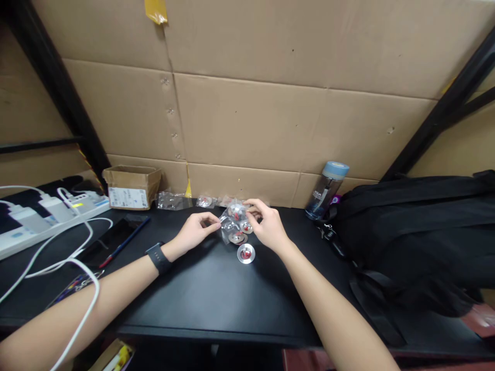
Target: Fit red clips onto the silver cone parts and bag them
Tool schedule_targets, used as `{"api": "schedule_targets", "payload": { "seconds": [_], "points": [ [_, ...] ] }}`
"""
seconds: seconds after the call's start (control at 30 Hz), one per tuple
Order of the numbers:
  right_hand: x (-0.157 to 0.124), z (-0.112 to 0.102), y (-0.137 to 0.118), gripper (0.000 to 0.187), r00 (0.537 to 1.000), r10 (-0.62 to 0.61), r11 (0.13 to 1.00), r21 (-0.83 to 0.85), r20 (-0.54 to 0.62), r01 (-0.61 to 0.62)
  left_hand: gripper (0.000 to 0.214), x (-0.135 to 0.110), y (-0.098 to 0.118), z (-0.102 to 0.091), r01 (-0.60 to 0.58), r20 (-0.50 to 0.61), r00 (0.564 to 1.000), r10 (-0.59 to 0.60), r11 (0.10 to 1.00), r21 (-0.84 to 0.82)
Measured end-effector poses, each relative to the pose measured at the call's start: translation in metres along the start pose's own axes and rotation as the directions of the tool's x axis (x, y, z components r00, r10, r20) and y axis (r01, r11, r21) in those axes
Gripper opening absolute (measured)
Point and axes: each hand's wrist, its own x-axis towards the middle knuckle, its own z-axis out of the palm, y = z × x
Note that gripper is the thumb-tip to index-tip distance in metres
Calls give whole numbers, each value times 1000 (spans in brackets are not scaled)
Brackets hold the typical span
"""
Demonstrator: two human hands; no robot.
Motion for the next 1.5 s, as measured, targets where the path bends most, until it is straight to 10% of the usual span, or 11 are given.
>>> {"api": "schedule_targets", "payload": {
  "seconds": [0.33, 1.5],
  "points": [
    [2, 0, -3, 15, 993, 24, 999, -35, -112, -29, 13, -3, 4, 4, -152, 74, 988, 137, 945, 291],
    [-4, 12, 1, 36, 986, -156, 975, -169, -59, 144, 21, 0, 6, -10, -186, -127, 965, 228, 942, 279]
  ]
}}
